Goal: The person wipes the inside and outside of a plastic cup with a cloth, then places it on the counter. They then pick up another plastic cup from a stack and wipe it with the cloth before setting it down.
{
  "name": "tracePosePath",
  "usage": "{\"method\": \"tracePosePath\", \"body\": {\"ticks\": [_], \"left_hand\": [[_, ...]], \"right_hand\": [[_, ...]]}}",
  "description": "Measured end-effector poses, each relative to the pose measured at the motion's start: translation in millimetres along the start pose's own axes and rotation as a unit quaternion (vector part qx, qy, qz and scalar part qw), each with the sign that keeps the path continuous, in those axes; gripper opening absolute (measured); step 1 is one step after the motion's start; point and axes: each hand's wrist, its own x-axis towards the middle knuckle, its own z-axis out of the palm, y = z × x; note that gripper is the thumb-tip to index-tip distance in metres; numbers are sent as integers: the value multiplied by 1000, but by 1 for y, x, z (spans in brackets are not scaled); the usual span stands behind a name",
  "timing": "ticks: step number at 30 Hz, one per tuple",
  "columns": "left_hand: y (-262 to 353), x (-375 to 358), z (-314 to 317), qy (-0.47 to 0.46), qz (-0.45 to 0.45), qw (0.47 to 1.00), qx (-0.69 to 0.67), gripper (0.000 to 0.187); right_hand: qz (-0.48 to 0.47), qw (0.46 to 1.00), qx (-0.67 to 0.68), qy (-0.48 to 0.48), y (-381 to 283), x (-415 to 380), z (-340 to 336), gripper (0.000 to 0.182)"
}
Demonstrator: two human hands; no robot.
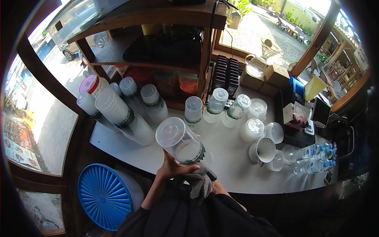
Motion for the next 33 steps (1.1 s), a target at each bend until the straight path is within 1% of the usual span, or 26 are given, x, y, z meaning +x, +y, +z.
{"method": "tracePosePath", "body": {"ticks": [1, 3, 4, 6, 7, 9, 11, 14, 15, 18, 19, 20, 22, 23, 25, 26, 27, 28, 30, 32, 33], "left_hand": [[-1, -1, -8, -30, 3, 998, 51, 94], [-1, -4, -11, -33, -4, 998, 47, 94], [0, -6, -5, -6, -14, 1000, -8, 94], [-2, -7, -4, -8, -23, 998, -54, 93], [-4, -8, -8, -37, -23, 998, -45, 92], [-2, -7, -8, -34, -36, 996, -75, 90], [9, -4, -1, 28, -62, 986, -155, 88], [3, -6, -17, -51, -37, 998, -29, 86], [4, -6, -19, -53, -34, 998, -31, 85], [4, -7, -27, -12, -35, 997, -72, 87], [4, -9, -30, 2, -38, 997, -68, 101], [6, -9, -29, 45, -24, 995, -88, 105], [13, -7, -22, 129, 3, 983, -128, 114], [14, -4, -20, 164, 18, 984, -74, 117], [18, -3, -15, 220, -25, 971, -95, 111], [19, -2, -12, 248, -46, 962, -106, 107], [8, -7, -9, 255, -67, 959, -105, 109], [5, -11, -3, 240, -77, 962, -105, 109], [1, -14, 9, 208, -95, 968, -101, 109], [7, -14, 18, 190, -87, 971, -115, 114], [8, -13, 17, 197, -87, 968, -127, 111]], "right_hand": [[4, 1000, -3, -13, 0, -6, -6, 40], [14, 999, -6, -30, -2, -16, -13, 40], [15, 999, -10, -35, -3, -19, -16, 40], [21, 999, -12, -42, -4, -21, -17, 40], [22, 999, -13, -44, -4, -20, -17, 40], [22, 999, -13, -46, -4, -21, -16, 40], [19, 999, -15, -45, -5, -20, -15, 40], [17, 999, -18, -35, -8, -15, -15, 40], [16, 999, -18, -31, -9, -13, -15, 40], [18, 1000, -13, -21, -13, -10, -21, 40], [23, 1000, -11, -16, -14, -8, -23, 40], [32, 999, -4, -13, -15, -6, -26, 40], [83, 996, 23, -21, -18, 3, -32, 40], [116, 992, 42, -33, -22, 9, -35, 40], [221, 968, 106, -55, -33, 26, -37, 40], [281, 948, 147, -36, -36, 31, -31, 40], [335, 926, 168, -33, -41, 35, -28, 40], [268, 921, 254, 126, -26, 26, -3, 36], [316, 925, 166, 128, -13, 19, 1, 35], [346, 905, 230, 96, 9, 1, 0, 29], [351, 878, 296, 135, 20, -12, 3, 29]]}}
